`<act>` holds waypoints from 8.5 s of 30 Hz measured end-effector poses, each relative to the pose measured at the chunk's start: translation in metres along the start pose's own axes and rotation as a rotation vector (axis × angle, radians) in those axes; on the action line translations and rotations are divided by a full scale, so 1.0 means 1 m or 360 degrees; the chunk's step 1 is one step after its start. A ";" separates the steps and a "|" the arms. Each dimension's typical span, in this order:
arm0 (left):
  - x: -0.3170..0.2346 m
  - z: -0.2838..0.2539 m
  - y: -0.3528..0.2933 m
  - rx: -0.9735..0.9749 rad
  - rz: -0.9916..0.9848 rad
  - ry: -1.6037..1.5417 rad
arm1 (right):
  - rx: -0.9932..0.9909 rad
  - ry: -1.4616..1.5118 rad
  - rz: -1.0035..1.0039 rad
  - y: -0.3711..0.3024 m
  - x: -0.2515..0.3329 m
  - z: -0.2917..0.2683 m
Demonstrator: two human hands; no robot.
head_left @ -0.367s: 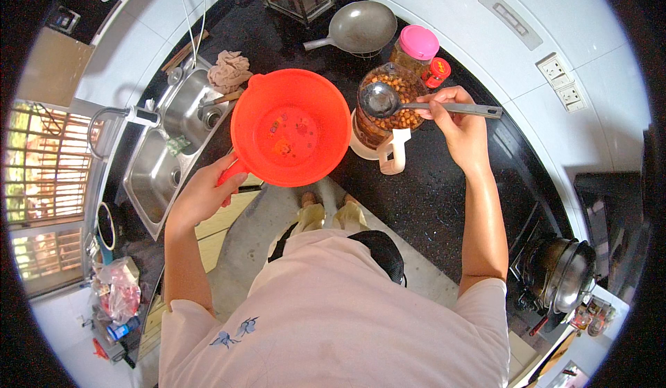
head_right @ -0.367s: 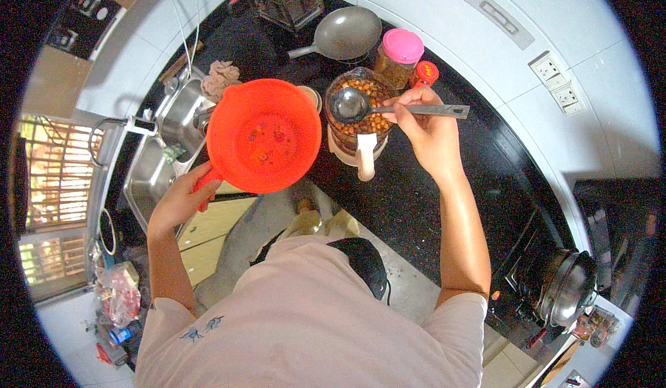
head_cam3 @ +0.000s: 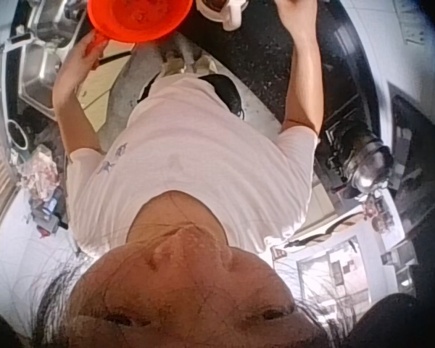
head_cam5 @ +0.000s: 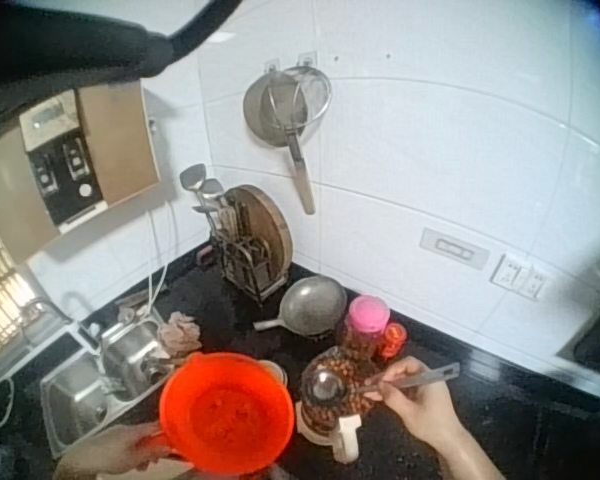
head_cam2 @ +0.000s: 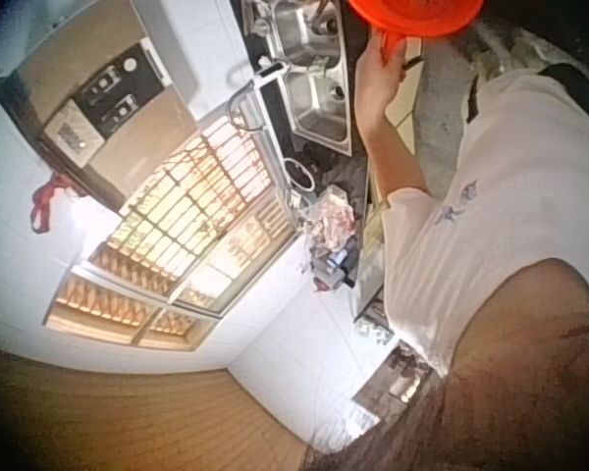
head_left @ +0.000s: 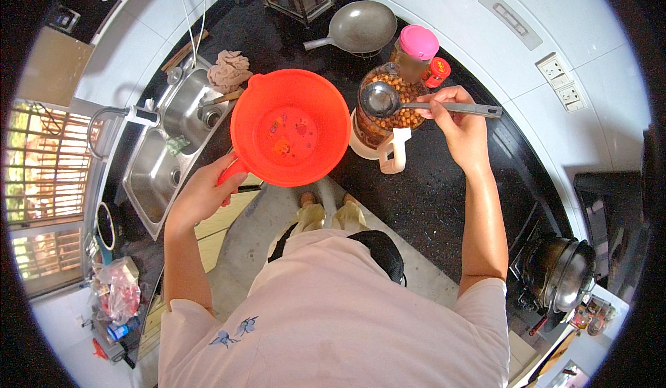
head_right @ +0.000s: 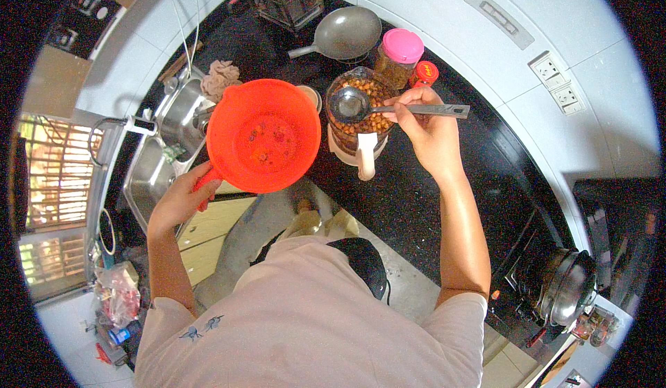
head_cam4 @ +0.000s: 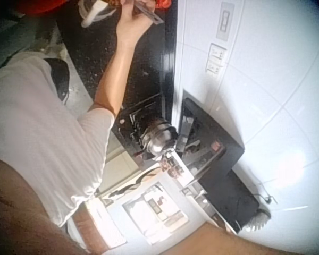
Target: The person rinses beans in a strainer over a sink, then pours them into a blender jar. They wash the strainer and a ladle, then add water to the blender jar using the ladle and a red funnel. Finally, they secure the lid on the blender jar.
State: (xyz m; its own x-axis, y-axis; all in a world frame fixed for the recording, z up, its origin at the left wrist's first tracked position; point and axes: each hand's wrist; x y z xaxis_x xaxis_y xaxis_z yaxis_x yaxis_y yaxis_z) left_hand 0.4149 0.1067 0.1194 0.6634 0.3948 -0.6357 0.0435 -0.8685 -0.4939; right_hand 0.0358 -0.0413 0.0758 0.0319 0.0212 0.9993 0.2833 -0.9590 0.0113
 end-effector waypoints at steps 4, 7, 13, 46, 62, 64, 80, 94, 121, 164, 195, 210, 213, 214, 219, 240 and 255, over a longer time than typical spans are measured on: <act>0.000 0.000 -0.001 -0.0002 0.0004 -0.0007 | -0.0018 0.0053 -0.0018 0.000 0.000 0.002; 0.001 -0.001 -0.002 -0.0007 0.0027 -0.0016 | -0.0016 0.0054 -0.0015 0.002 -0.002 0.002; -0.008 0.001 -0.002 -0.0008 0.0040 0.0037 | -0.0034 -0.0013 0.0019 0.001 -0.001 0.000; -0.006 -0.001 0.000 0.0036 0.0044 0.0014 | -0.0041 0.0014 0.0018 0.000 0.003 0.003; -0.002 -0.001 0.002 0.0022 0.0044 0.0022 | -0.0050 -0.0026 0.0047 -0.001 0.005 0.004; 0.000 -0.001 0.003 0.0025 0.0056 0.0008 | -0.0063 -0.0028 0.0013 -0.002 0.005 0.003; -0.003 -0.015 -0.002 0.0053 0.0120 0.0071 | -0.0100 -0.0070 -0.0125 -0.019 0.053 0.022; -0.002 -0.039 -0.014 0.0124 0.0247 0.0078 | 0.0293 -0.0924 -0.0773 -0.028 0.037 0.092; 0.003 -0.017 0.018 0.0104 -0.0040 -0.0080 | -0.0435 -0.0243 0.0003 -0.018 0.028 0.040; 0.022 0.004 0.040 0.0099 -0.0068 -0.0359 | -0.0451 -0.0095 0.0151 -0.009 0.009 0.026; 0.007 -0.019 0.022 0.0151 0.0064 -0.0142 | -0.0415 -0.0041 -0.0043 -0.034 0.065 0.046; 0.000 -0.050 -0.012 0.0269 0.0108 0.0040 | -0.0019 0.0075 -0.0006 -0.043 0.046 0.116; 0.001 -0.053 -0.013 0.0281 0.0144 0.0091 | -0.0037 0.0111 0.0023 -0.042 0.041 0.121; 0.002 -0.053 -0.013 0.0277 0.0171 0.0121 | -0.0057 0.0112 0.0038 -0.042 0.040 0.122; 0.007 -0.056 -0.012 0.0240 0.0373 0.0242 | -0.0035 0.0150 0.0107 -0.042 0.037 0.119; -0.018 -0.060 -0.009 0.0184 0.0359 0.0261 | 0.0152 -0.0580 -0.0567 -0.044 0.044 0.108; -0.008 -0.048 -0.002 -0.0150 0.0675 0.0414 | -0.0748 -0.0154 -0.0144 -0.042 0.037 0.042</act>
State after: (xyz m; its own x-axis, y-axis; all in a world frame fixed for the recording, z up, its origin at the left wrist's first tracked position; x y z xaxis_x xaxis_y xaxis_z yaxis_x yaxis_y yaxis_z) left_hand 0.4454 0.0911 0.1541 0.8009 -0.0757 -0.5939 -0.2105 -0.9642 -0.1610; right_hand 0.0654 0.0118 0.1107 0.1225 0.1154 0.9857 -0.1738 -0.9754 0.1358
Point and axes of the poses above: each hand's wrist, its own y-axis towards the middle knuckle, its own z-axis out of the palm, x = y × z, and after that the axes turned 6 degrees about z, right-handed
